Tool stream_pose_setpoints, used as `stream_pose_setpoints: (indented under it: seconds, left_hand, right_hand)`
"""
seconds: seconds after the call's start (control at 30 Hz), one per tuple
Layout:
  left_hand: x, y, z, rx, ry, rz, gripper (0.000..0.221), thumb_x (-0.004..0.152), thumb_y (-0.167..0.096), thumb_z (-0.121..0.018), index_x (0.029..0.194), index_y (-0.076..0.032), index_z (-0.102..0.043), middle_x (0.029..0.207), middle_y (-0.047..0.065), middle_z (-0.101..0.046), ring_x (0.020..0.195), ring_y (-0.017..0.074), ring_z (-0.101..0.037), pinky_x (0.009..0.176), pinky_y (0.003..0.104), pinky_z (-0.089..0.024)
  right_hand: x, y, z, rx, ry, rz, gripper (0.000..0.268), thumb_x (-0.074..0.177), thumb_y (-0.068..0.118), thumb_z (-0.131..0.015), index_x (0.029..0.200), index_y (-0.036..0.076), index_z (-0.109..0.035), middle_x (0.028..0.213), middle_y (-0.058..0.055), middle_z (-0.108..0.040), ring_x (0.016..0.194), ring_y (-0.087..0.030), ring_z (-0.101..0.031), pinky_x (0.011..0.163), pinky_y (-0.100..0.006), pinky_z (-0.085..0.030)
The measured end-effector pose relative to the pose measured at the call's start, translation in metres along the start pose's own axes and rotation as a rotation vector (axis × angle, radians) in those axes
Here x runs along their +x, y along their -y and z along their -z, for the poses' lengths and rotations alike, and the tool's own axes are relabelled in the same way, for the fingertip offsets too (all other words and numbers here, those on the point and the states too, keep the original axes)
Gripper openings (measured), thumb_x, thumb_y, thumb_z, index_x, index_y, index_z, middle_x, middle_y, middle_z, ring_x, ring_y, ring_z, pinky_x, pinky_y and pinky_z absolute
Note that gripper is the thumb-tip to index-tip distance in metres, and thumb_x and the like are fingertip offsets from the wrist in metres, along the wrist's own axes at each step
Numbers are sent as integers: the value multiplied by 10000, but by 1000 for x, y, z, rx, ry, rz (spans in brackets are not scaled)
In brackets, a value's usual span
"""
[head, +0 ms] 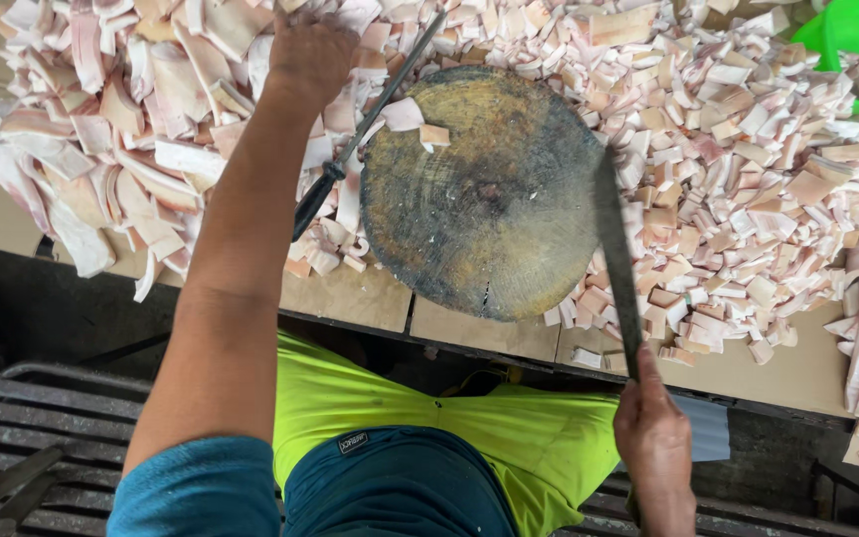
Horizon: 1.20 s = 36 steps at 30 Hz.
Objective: The person chops pieces of animal skin into smaller squares on a round wooden block using a large knife, while occasionally sharpening the knife with a honing rod.
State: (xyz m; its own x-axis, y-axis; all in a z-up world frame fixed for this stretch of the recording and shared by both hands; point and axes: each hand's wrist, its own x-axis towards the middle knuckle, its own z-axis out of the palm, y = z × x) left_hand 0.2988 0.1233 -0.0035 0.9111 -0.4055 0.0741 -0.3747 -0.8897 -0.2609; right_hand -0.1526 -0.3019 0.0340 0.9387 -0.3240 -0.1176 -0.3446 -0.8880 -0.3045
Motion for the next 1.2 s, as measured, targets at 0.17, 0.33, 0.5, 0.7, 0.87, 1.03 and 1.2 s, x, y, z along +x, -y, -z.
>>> stream_pose_setpoints:
  seconds: [0.17, 0.33, 0.5, 0.7, 0.87, 1.03, 1.2]
  left_hand:
    - [8, -5, -5, 46, 97, -66, 292, 1056, -151, -545, 1308, -41, -646, 1224, 171, -700, 1097, 345, -683, 991, 506, -498]
    - [-17, -21, 43, -604, -61, -77, 341, 1046, -197, -578, 1363, -77, -552, 1205, 155, -667, 1008, 256, -692, 852, 415, -596]
    - [-76, -127, 84, -1520, 732, -209, 314, 1012, -305, -519, 1297, -172, -527, 1148, 116, -738, 832, 177, -778, 720, 350, -677]
    - [-154, -266, 77, -1179, 317, -262, 265, 1003, -254, -655, 1171, -55, -608, 1085, 139, -716, 1001, 294, -737, 895, 442, -581]
    - [-173, -255, 87, -881, 240, -341, 475, 872, -305, -741, 1265, -67, -623, 1187, 132, -630, 1111, 349, -604, 1013, 481, -475]
    - [-186, -235, 90, -939, 238, -348, 559, 847, -275, -755, 1355, -98, -603, 1280, 120, -605, 1213, 351, -539, 1089, 484, -423]
    - [-187, -243, 83, -982, 214, -296, 459, 894, -257, -731, 1300, -76, -613, 1252, 138, -622, 1138, 361, -649, 996, 473, -532]
  right_hand:
    - [1, -10, 5, 241, -114, -77, 514, 1002, 66, -570, 1514, 64, -539, 825, -155, -764, 661, -199, -721, 636, -417, -589]
    - [-17, -5, -2, 577, -58, -262, 585, 984, 54, -576, 1560, 53, -469, 773, -92, -703, 613, -109, -601, 548, -290, -513]
    - [-33, 14, -18, 824, -141, -154, 567, 985, 37, -569, 1542, 10, -467, 839, -46, -629, 624, -77, -567, 527, -251, -488]
    - [-50, 26, -28, 454, -147, -88, 550, 966, 38, -606, 1510, 64, -525, 656, -111, -673, 562, -144, -628, 554, -295, -513]
    - [-51, 24, -9, 370, -158, -44, 548, 997, 59, -581, 1534, 94, -479, 639, -140, -700, 482, -175, -660, 399, -338, -551]
    - [-55, 32, -9, 304, -440, 293, 540, 1059, 37, -594, 1569, 75, -421, 701, -119, -677, 555, -193, -662, 465, -369, -547]
    - [-52, 41, -13, 26, -183, 326, 626, 908, 66, -614, 1516, 132, -481, 784, -189, -735, 546, -309, -675, 507, -459, -578]
